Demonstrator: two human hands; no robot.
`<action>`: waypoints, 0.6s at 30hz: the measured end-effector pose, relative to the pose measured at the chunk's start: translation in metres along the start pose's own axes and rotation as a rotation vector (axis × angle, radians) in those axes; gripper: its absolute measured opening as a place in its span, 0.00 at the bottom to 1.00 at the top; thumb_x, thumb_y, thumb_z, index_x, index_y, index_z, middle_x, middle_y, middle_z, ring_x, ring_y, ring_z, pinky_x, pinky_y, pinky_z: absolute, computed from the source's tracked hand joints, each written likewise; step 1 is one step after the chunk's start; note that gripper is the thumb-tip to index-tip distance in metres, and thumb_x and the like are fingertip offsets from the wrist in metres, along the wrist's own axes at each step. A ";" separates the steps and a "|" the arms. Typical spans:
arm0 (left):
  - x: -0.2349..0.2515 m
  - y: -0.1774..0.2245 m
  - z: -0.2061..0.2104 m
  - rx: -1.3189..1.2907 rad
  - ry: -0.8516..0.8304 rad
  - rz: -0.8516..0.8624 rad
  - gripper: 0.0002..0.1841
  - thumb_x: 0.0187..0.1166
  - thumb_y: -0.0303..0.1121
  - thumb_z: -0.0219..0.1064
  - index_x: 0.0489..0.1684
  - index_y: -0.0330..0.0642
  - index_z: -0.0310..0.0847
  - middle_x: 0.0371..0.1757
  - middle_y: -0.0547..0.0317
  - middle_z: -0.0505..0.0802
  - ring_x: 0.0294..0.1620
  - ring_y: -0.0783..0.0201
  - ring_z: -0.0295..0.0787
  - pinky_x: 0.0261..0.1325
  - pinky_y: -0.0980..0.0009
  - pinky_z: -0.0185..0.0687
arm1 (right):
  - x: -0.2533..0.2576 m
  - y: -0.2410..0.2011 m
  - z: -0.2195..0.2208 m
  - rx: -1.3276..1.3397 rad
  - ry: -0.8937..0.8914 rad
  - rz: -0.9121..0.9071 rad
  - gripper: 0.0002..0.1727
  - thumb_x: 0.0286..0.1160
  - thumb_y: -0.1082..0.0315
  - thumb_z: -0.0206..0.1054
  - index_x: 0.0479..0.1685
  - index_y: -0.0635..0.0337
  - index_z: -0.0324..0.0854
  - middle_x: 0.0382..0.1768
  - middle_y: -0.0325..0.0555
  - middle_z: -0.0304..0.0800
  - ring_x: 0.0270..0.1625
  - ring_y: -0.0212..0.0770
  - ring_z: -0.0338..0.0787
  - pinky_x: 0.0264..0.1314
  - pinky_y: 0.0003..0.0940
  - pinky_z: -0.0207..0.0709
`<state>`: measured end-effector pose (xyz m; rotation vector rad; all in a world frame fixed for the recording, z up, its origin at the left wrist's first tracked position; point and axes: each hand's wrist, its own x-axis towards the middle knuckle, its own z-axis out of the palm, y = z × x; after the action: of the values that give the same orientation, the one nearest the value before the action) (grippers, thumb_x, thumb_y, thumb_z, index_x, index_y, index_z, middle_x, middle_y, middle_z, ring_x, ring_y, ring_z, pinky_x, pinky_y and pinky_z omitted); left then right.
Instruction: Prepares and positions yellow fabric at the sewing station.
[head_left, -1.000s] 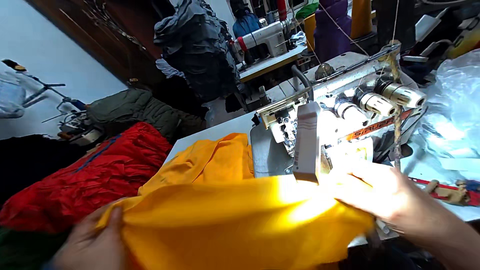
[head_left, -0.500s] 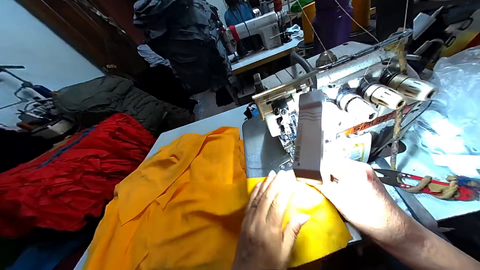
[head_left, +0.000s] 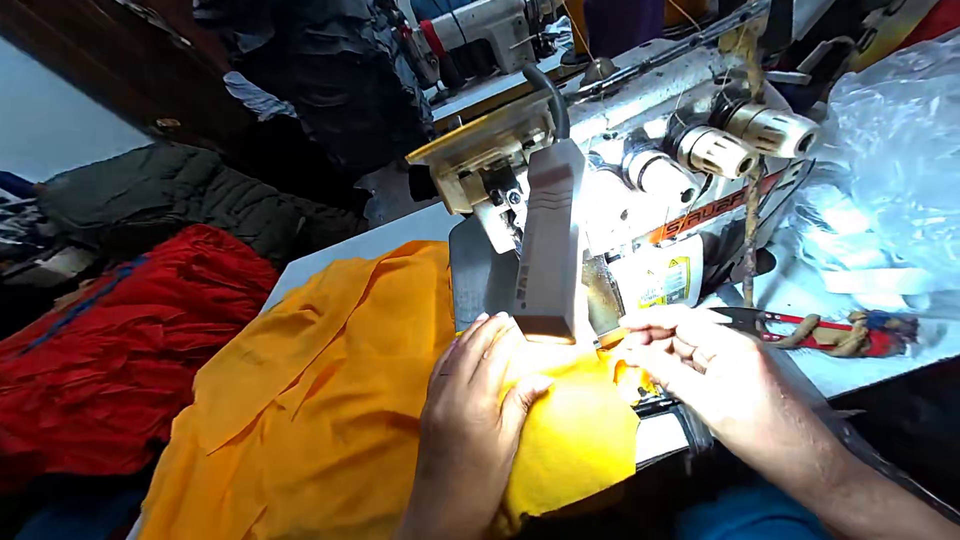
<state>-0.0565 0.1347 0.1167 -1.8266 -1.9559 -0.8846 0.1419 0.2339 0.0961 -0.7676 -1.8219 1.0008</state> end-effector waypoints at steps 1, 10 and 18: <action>0.001 0.000 0.000 -0.020 0.039 0.003 0.20 0.76 0.46 0.66 0.48 0.38 0.92 0.57 0.49 0.95 0.69 0.55 0.87 0.73 0.63 0.77 | -0.005 0.003 0.002 0.034 -0.025 -0.009 0.13 0.72 0.63 0.68 0.54 0.51 0.89 0.41 0.29 0.93 0.37 0.18 0.90 0.38 0.13 0.85; 0.013 0.028 -0.077 -0.665 0.061 -0.212 0.08 0.83 0.38 0.66 0.47 0.72 0.84 0.46 0.99 0.91 0.48 0.94 0.85 0.52 0.91 0.82 | -0.033 0.006 0.025 0.188 -0.085 -0.112 0.33 0.67 0.50 0.76 0.72 0.57 0.81 0.58 0.46 0.91 0.38 0.17 0.82 0.36 0.09 0.72; 0.008 0.027 -0.138 -0.747 0.207 -0.258 0.11 0.86 0.23 0.47 0.47 0.37 0.78 0.43 0.69 0.92 0.51 0.76 0.90 0.60 0.76 0.84 | -0.053 -0.003 0.012 0.145 -0.605 -0.205 0.06 0.73 0.74 0.68 0.42 0.68 0.88 0.37 0.55 0.94 0.40 0.48 0.94 0.43 0.45 0.85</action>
<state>-0.0557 0.0535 0.2316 -1.7196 -1.8889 -2.0112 0.1520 0.1854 0.0739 -0.1830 -2.2445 1.3017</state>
